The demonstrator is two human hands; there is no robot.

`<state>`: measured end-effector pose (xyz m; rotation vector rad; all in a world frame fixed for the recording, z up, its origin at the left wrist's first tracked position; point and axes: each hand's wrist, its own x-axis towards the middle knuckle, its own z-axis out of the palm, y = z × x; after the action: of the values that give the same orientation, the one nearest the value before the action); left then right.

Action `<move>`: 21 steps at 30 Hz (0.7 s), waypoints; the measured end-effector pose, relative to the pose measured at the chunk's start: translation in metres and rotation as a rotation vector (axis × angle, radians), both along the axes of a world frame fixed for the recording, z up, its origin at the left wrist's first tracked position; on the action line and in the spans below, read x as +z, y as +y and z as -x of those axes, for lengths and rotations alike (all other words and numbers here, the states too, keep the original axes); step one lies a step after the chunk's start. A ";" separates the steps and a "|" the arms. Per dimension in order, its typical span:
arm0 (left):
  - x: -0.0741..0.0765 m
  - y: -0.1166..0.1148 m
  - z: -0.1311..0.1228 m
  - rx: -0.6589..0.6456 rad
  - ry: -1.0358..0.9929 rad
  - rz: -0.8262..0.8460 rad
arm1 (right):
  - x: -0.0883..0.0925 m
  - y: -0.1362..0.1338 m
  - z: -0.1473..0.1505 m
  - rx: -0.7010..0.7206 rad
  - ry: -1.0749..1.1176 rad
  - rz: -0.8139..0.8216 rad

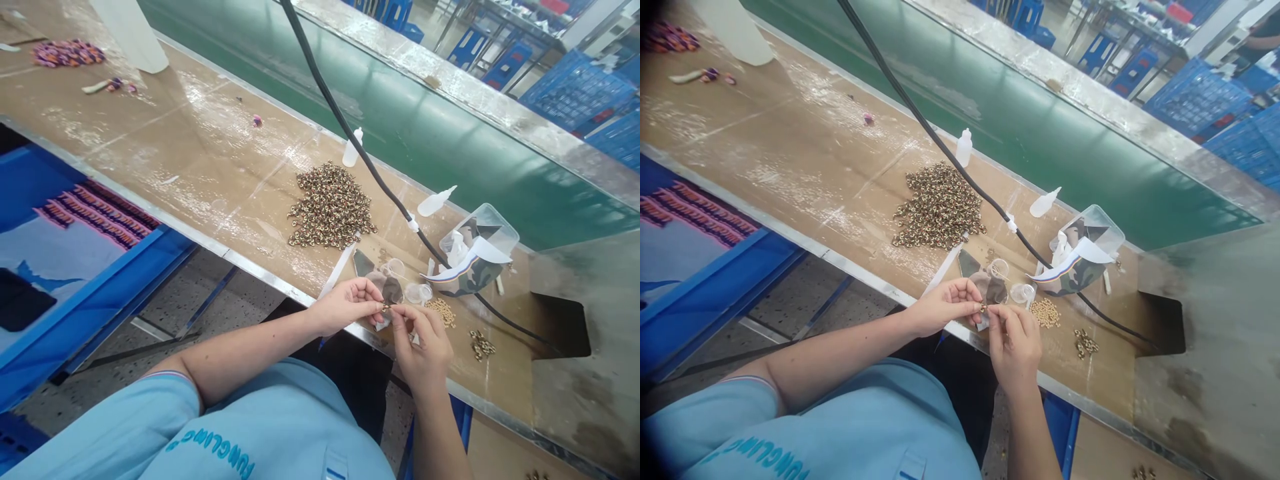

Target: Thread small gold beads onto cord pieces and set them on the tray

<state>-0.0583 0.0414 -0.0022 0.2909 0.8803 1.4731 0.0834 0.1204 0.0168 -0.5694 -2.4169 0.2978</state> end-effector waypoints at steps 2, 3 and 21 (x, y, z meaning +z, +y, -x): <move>0.000 0.000 0.000 0.000 0.004 -0.002 | 0.001 0.000 -0.001 -0.004 -0.004 0.008; 0.000 0.000 0.000 0.000 0.005 -0.004 | 0.001 0.000 -0.001 0.000 -0.014 0.008; 0.001 -0.002 -0.003 0.038 0.081 -0.048 | -0.009 -0.007 -0.003 -0.047 0.105 0.185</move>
<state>-0.0548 0.0393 -0.0014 0.3737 0.9205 1.5281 0.0862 0.1139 0.0080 -0.6737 -2.2859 0.5220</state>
